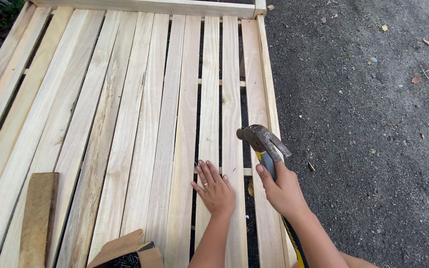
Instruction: The person kneels beside a slatted wooden bench outdoors, takes nails from a cardboard box, positions each nail on a wood slat, and hammers it in by hand, working across the slats. They move around the bench to reach different sections and continue driving nails one at a time.
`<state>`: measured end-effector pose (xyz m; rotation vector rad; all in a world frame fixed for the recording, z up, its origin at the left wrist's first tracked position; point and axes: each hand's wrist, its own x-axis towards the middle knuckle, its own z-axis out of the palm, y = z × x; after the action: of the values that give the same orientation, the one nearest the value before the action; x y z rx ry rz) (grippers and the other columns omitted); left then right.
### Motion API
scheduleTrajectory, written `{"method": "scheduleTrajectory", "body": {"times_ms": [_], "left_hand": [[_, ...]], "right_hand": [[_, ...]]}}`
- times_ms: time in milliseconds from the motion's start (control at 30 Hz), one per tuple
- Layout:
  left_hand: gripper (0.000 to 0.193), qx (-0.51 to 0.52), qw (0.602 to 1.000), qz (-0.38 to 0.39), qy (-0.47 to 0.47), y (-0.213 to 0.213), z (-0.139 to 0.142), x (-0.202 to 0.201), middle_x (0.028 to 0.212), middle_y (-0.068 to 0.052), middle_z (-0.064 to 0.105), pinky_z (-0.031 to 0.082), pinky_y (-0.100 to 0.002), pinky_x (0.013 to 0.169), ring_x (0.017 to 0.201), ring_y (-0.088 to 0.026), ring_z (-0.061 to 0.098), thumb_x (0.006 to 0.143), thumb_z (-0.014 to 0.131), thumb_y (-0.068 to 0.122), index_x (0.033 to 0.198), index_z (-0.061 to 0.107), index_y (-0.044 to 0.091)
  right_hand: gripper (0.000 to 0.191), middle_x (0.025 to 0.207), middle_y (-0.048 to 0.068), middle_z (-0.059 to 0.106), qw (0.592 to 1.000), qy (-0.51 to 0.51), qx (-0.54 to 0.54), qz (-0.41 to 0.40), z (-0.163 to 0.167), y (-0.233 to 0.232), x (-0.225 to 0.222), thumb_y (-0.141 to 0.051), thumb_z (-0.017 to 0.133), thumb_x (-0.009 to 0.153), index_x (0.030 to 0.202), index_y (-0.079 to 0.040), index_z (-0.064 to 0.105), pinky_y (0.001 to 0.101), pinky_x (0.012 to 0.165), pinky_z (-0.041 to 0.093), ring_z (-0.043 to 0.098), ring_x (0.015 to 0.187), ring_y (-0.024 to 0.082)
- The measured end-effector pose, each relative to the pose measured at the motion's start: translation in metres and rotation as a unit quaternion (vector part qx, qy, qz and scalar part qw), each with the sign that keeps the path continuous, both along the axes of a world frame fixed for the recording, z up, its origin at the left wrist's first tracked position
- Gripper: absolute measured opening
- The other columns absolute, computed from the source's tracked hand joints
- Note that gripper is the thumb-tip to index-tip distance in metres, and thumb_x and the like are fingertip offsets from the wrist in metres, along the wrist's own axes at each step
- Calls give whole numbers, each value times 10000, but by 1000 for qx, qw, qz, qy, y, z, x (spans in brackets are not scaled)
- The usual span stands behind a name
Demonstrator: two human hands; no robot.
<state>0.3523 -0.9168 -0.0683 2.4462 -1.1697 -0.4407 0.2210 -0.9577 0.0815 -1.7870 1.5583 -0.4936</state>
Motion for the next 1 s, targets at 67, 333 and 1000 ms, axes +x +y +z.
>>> {"method": "scheduleTrajectory", "body": {"times_ms": [67,333,1000], "left_hand": [[706,73,997,-2,3,-4,1,-3,1709,-89,13,12,-632,1204,1572,-273,-21,1002,393,329,1614,135,87],[695,90,996,-10,-12,-5,0,-5,1704,-112,14,12,-636,1191,1566,-283,-26,997,391,310,1605,138,85],[695,41,999,9,-5,-5,-15,-7,1703,-105,53,15,-562,1214,1566,-271,25,982,419,298,1603,177,99]], "right_hand": [[395,664,197,684,999,28,-13,16,-10,1,7,-399,566,980,1122,-31,597,460,600,533,709,647,360],[379,767,288,696,998,40,52,-26,-54,25,23,-339,536,989,1216,-35,545,545,672,514,692,759,490],[324,810,273,703,990,50,75,-113,-38,34,36,-350,531,1017,1097,-37,551,539,691,511,691,797,493]]}}
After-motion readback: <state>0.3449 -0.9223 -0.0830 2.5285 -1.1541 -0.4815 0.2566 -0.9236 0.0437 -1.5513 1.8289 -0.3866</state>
